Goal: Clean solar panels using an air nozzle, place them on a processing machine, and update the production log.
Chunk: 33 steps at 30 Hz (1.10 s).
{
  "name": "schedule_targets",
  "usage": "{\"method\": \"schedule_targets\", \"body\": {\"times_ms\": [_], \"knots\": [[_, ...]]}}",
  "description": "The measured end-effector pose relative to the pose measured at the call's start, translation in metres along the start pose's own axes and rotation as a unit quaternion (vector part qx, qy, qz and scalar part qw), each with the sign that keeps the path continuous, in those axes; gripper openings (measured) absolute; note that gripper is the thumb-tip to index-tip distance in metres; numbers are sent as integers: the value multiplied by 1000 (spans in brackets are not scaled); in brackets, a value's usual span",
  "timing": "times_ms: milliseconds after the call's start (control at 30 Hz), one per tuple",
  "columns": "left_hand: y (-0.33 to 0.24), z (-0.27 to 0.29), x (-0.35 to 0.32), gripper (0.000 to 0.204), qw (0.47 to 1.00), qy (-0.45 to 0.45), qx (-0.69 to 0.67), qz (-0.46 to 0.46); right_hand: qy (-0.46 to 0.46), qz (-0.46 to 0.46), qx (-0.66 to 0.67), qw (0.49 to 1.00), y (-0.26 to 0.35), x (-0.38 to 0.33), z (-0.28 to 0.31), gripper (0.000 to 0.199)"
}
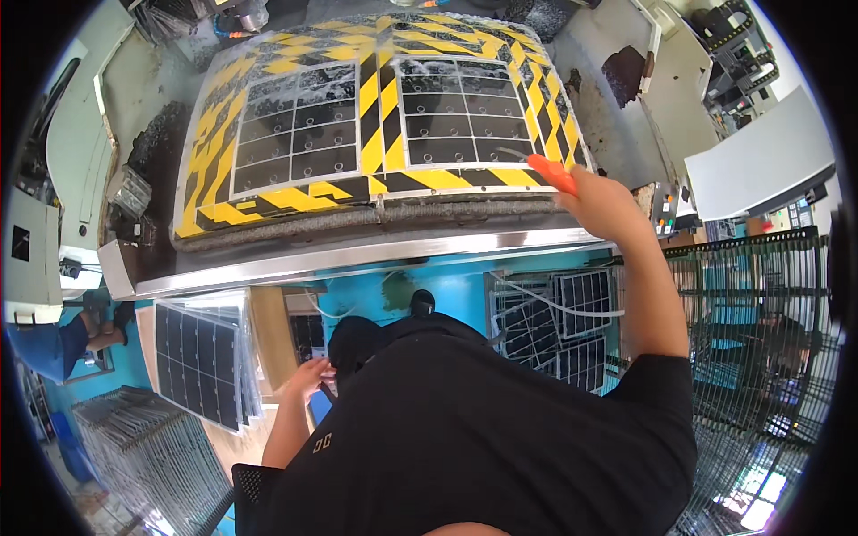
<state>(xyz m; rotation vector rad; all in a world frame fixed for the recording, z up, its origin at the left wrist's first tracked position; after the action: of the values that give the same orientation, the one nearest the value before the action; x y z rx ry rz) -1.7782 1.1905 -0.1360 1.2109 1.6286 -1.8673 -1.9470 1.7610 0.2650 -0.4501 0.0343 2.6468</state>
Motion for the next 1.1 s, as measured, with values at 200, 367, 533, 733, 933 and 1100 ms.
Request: {"method": "schedule_targets", "body": {"times_ms": [200,367,533,733,933,1100], "knots": [[34,9,20,33,994,-16,71,77,-43,-100,51,993,-67,21,-27,43],[-2,10,50,37,995,-2,83,50,9,40,68,997,65,-22,-70,45],[-27,32,87,39,998,-17,40,-36,-47,-139,146,978,-2,58,-80,46],[35,52,93,35,999,16,39,-33,-67,-140,309,938,43,106,-78,48],[22,48,70,35,975,50,195,-93,-118,-58,243,961,88,135,-82,47],[35,48,74,42,999,-22,38,-18,-125,8,200,972,161,111,-74,48]]}}
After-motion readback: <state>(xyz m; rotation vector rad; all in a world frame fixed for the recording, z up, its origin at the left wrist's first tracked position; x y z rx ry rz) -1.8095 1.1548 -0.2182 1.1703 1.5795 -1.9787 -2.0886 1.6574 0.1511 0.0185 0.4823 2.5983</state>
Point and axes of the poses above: each hand's wrist, its own x-axis towards the middle knuckle, its own z-axis out of the back of the hand, y = z × x, the point moved 7 cm from there along x, towards the middle knuckle, and after that the axes turned 13 degrees about -z, right-handed, at the moved point
